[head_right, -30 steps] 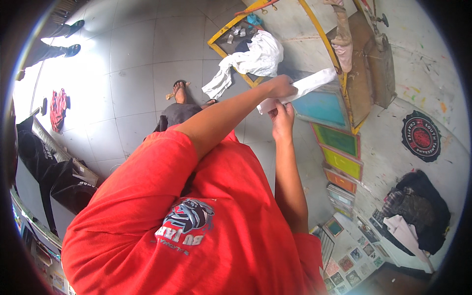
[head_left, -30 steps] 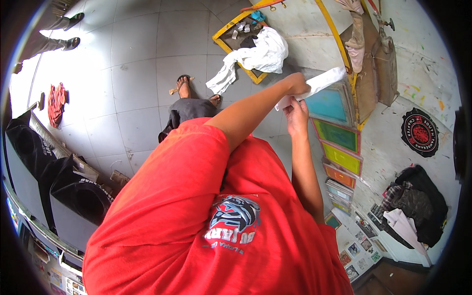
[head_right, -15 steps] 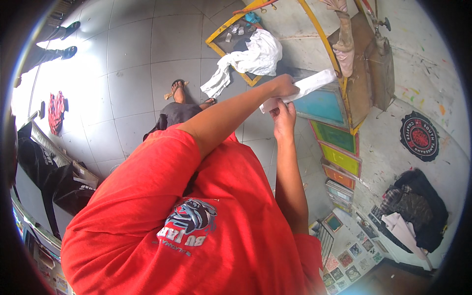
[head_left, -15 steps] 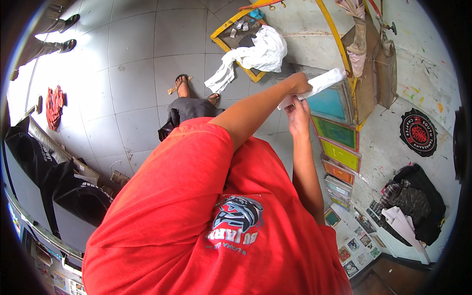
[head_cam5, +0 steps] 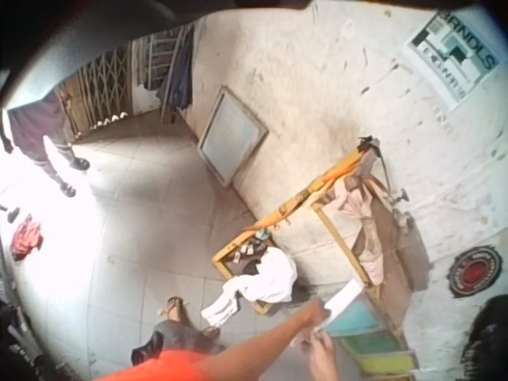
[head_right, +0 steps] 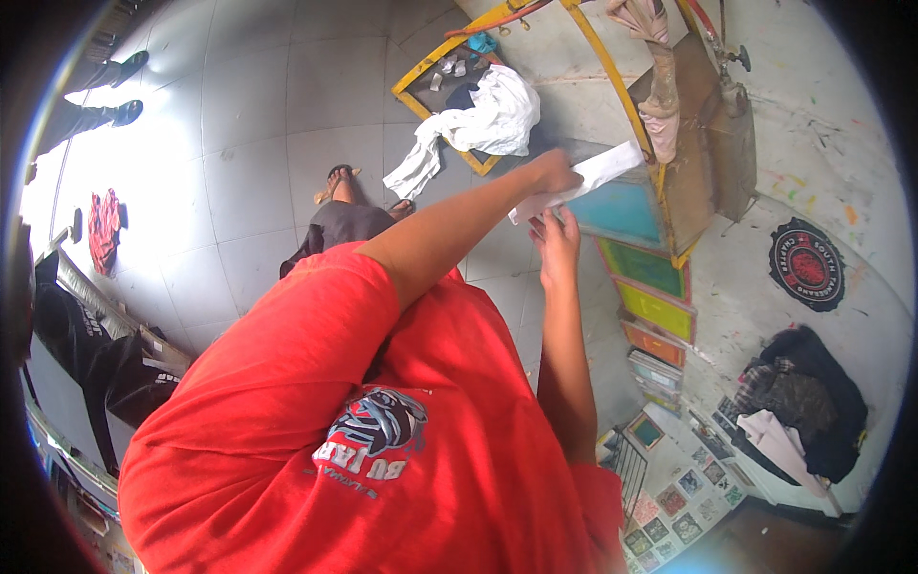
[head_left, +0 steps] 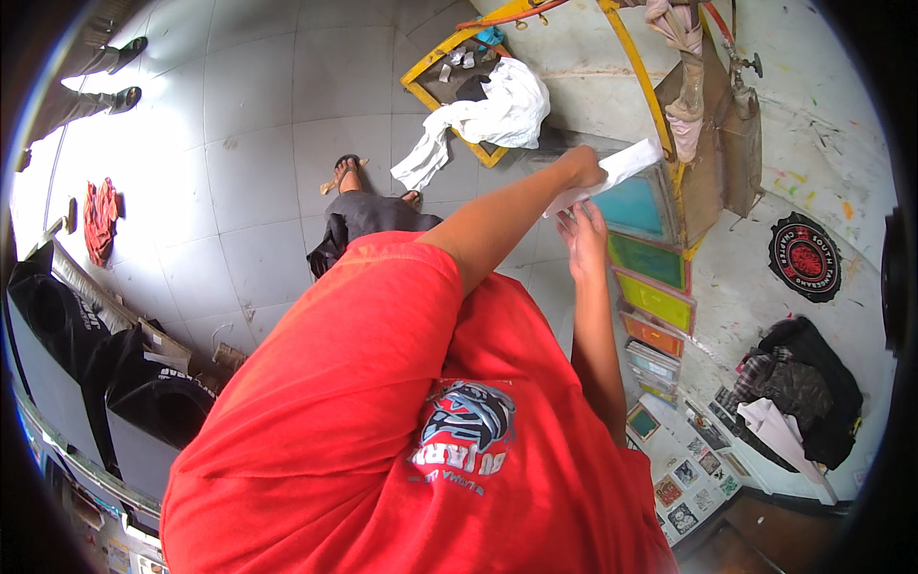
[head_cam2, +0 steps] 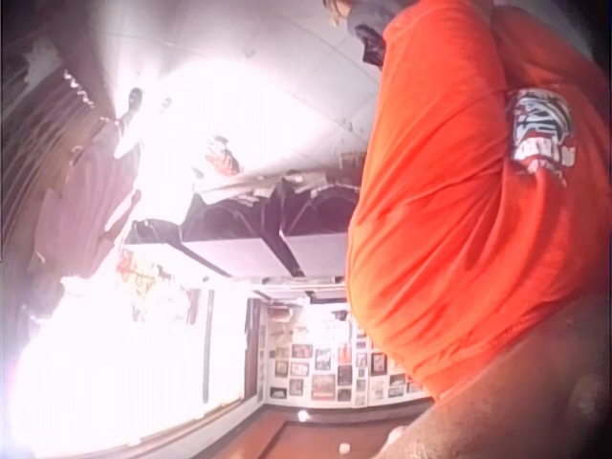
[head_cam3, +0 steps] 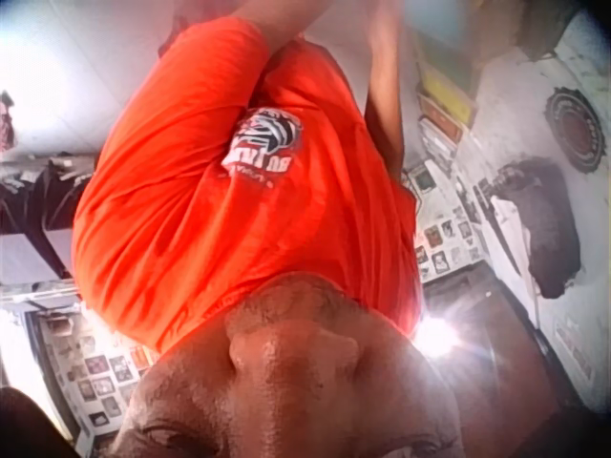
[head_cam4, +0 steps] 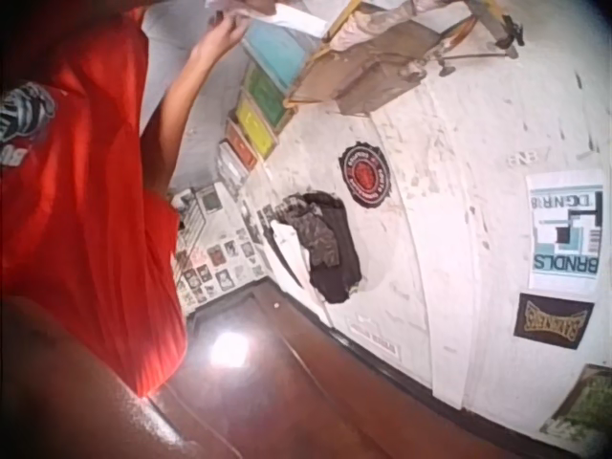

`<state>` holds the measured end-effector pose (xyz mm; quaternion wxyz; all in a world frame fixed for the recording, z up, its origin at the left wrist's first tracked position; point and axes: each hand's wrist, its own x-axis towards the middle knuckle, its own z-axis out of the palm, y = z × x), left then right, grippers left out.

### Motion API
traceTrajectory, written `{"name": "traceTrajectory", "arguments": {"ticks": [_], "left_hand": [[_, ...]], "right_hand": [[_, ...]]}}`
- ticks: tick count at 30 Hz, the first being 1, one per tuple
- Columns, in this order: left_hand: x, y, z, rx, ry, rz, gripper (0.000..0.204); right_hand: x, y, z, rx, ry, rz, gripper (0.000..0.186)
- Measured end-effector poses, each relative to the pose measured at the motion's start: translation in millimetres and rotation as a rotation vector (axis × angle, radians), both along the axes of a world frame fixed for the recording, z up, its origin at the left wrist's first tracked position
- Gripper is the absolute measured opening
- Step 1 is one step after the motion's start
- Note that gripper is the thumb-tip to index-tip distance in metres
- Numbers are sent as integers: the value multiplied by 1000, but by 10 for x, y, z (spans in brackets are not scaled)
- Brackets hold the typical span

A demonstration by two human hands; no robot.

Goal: The person mixes white paint in a container using a spatula, then scrapes the sides and transfers some paint to another container. They continue mixing and scraping the paint, then place the container on a table and handle a cloth and a gas cylinder valve.

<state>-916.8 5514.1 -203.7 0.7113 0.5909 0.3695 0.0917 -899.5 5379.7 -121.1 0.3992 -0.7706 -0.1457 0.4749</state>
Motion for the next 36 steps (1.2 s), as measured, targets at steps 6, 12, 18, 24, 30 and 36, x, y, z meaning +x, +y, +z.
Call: {"name": "traceTrajectory", "arguments": {"ticks": [6, 12, 18, 24, 30, 36], "left_hand": [[65, 27, -48, 51, 17, 16, 43], [89, 112, -86, 78, -26, 95, 42], [78, 129, -53, 17, -51, 30, 41], [8, 144, 13, 48, -45, 26, 41], [-64, 195, 143, 77, -43, 49, 43], [-80, 230, 189, 98, -53, 56, 43]], "right_hand": [[209, 5, 736, -12, -526, 323, 38], [1278, 1139, 1889, 229, -1003, 452, 36], [2168, 2425, 2154, 282, -1294, 665, 44], [2189, 3180, 2056, 225, -1429, 826, 57], [2233, 3455, 2031, 122, -1532, 996, 53], [2333, 3454, 2030, 115, -1481, 1082, 43]]}}
